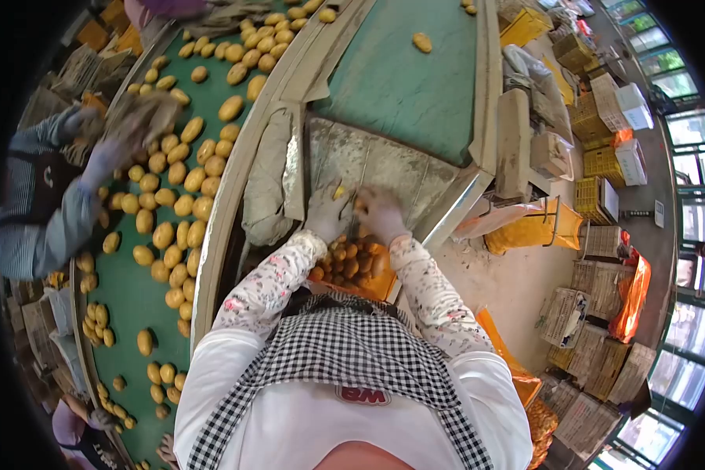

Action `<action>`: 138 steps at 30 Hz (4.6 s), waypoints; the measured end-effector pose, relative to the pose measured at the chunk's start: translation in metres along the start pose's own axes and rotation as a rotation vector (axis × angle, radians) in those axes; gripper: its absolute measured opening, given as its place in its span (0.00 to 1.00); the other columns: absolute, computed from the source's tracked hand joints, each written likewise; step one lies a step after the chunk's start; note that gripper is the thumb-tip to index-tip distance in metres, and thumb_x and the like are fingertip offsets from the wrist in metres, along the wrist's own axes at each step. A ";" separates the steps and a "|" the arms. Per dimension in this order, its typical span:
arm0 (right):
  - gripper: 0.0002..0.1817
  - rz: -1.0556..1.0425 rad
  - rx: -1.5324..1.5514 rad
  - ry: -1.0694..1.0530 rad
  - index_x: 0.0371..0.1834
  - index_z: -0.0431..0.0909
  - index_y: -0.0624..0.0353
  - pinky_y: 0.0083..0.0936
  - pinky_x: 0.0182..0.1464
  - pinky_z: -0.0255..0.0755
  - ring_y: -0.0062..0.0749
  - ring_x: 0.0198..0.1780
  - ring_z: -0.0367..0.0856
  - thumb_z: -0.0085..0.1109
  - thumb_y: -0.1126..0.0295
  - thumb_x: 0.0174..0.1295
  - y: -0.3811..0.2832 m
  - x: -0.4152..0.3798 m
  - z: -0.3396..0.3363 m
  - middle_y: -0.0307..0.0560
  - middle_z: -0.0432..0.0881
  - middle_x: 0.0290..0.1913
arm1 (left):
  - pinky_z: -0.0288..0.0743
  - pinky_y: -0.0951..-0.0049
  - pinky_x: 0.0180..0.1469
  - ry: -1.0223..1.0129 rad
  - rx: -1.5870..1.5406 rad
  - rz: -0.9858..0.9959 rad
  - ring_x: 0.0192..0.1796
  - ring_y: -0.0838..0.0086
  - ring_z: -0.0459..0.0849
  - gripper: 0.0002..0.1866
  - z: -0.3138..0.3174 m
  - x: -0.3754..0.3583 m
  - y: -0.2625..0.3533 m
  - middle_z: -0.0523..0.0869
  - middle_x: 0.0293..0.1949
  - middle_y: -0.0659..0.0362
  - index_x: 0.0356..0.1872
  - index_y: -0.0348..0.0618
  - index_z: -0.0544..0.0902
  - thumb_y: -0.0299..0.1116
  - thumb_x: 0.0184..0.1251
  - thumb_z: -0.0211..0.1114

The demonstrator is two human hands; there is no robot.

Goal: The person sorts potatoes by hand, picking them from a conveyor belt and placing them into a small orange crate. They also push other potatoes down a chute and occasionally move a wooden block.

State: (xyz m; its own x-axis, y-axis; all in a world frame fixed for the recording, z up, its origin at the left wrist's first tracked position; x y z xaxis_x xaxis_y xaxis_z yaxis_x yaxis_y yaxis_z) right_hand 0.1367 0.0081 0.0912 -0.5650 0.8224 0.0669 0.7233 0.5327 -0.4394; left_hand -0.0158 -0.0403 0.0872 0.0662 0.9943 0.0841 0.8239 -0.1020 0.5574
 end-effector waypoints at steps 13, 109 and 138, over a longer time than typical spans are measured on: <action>0.30 0.454 -0.442 0.510 0.66 0.76 0.55 0.50 0.68 0.72 0.61 0.69 0.73 0.69 0.55 0.63 0.102 0.044 -0.311 0.60 0.73 0.71 | 0.53 0.42 0.80 -0.260 0.044 0.191 0.79 0.43 0.62 0.33 0.050 -0.066 0.023 0.64 0.80 0.47 0.72 0.64 0.79 0.34 0.63 0.67; 0.07 0.483 0.524 0.651 0.47 0.82 0.57 0.36 0.53 0.78 0.50 0.48 0.83 0.64 0.70 0.68 0.052 0.035 -0.072 0.54 0.84 0.45 | 0.73 0.51 0.70 -0.641 0.042 0.799 0.73 0.54 0.74 0.26 0.047 0.032 0.045 0.74 0.74 0.53 0.71 0.58 0.78 0.51 0.75 0.60; 0.32 0.207 0.072 0.552 0.67 0.79 0.54 0.43 0.70 0.69 0.51 0.69 0.76 0.73 0.54 0.60 0.067 0.175 -0.239 0.56 0.79 0.68 | 0.62 0.58 0.80 -0.628 0.031 0.850 0.84 0.61 0.59 0.34 0.049 0.030 0.047 0.53 0.86 0.58 0.80 0.59 0.67 0.44 0.74 0.63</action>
State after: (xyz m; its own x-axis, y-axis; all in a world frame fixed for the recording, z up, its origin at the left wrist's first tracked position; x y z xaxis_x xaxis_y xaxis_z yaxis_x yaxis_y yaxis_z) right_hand 0.1813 0.2357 0.2869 -0.1113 0.9003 0.4209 0.7570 0.3512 -0.5510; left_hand 0.0525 -0.0136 0.0752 0.9003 0.4352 -0.0107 0.3831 -0.7804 0.4941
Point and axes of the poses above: each hand's wrist, its own x-axis towards the middle knuckle, its own z-axis out of the palm, y = z × x, the point moved 5 cm from there along x, towards the middle knuckle
